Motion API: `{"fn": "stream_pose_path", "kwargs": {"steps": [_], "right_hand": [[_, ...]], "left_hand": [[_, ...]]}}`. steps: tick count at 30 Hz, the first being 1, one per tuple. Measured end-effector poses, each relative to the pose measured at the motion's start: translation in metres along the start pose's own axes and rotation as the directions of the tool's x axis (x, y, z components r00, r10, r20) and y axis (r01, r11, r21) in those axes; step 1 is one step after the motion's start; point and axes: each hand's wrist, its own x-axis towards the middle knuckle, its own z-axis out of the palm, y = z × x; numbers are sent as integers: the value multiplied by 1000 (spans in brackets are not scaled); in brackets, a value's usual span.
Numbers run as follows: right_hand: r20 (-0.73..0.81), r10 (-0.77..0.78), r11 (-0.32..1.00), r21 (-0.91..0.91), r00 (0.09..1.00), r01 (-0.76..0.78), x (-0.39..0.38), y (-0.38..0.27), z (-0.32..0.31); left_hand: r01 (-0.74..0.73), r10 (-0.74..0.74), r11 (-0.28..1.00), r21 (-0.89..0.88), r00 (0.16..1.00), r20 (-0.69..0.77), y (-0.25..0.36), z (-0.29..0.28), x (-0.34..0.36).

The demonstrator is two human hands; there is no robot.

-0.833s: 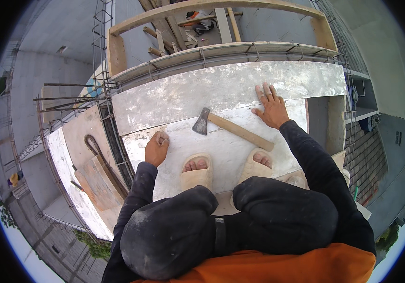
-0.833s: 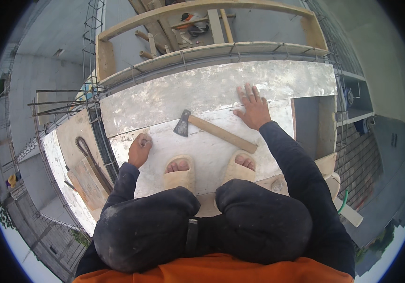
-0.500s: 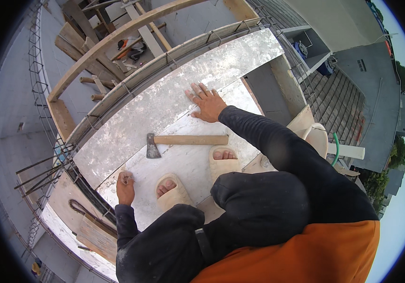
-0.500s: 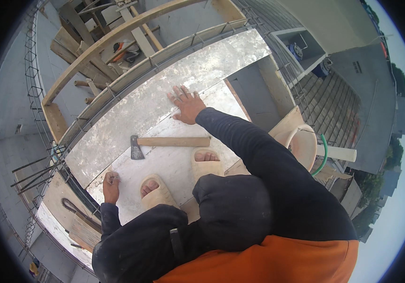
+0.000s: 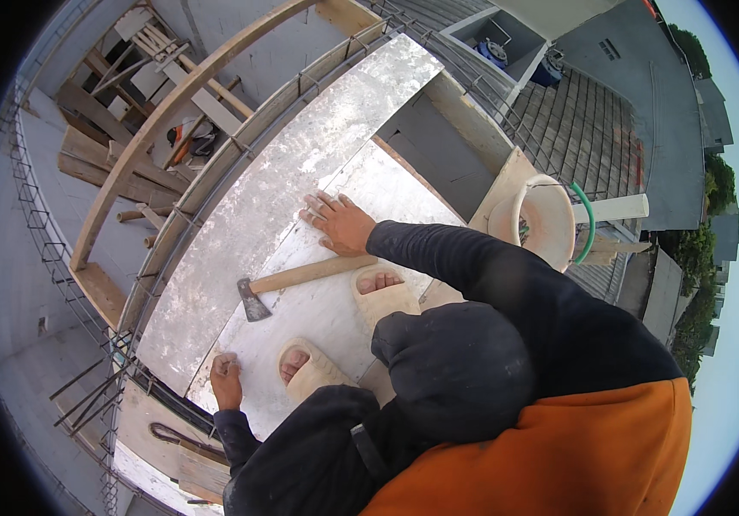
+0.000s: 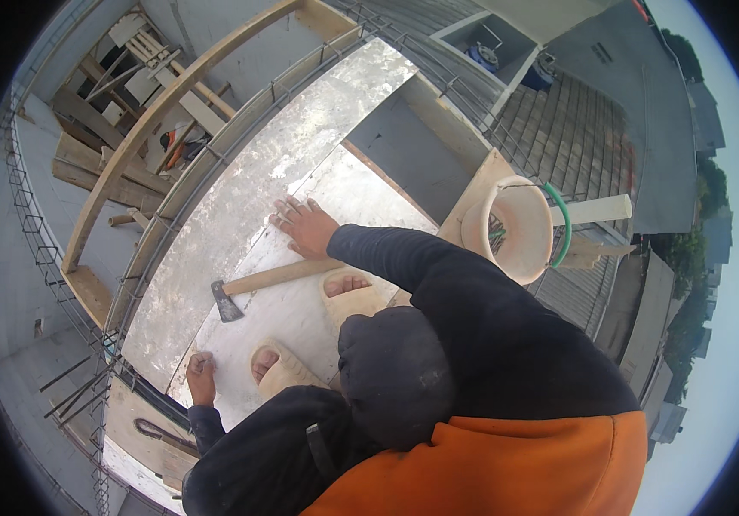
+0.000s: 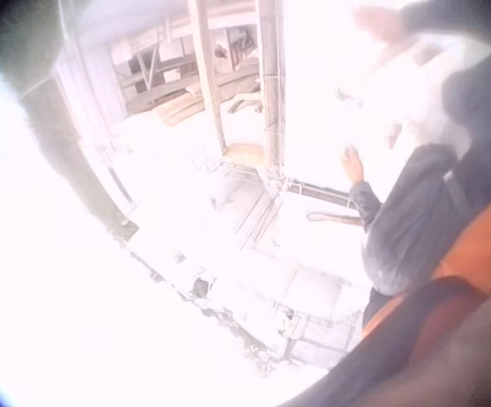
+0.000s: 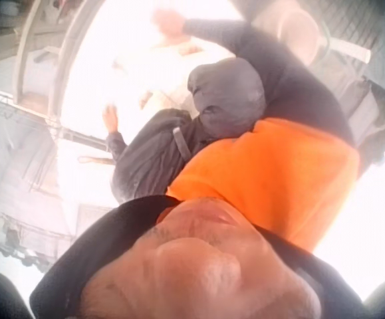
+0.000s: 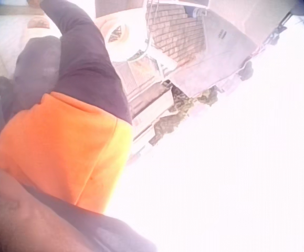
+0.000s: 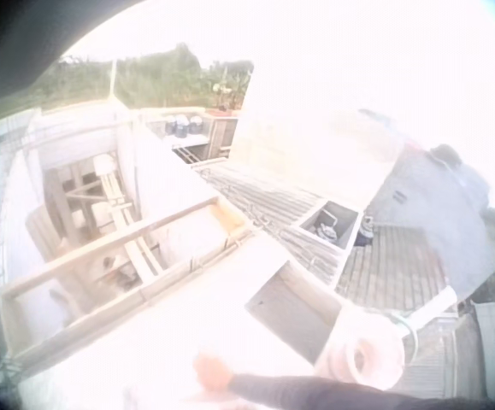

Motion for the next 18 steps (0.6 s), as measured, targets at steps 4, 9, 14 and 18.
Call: {"fn": "stream_pose_path", "kwargs": {"steps": [4,9,14,18], "right_hand": [[-2,44,996,81,999,-44,-25,9,13],[-84,50,958,285,995,-24,-57,-25,3],[-211,130,956,286,969,-66,-97,-54,11],[-176,220,942,294,960,-162,-80,-45,19]], "left_hand": [[-5,3,1000,15,991,132,10,0,-4],[47,-67,996,80,960,271,24,-33,-36],[33,-119,957,287,951,285,74,-72,-19],[-104,-127,849,518,911,392,125,-84,26]]}}
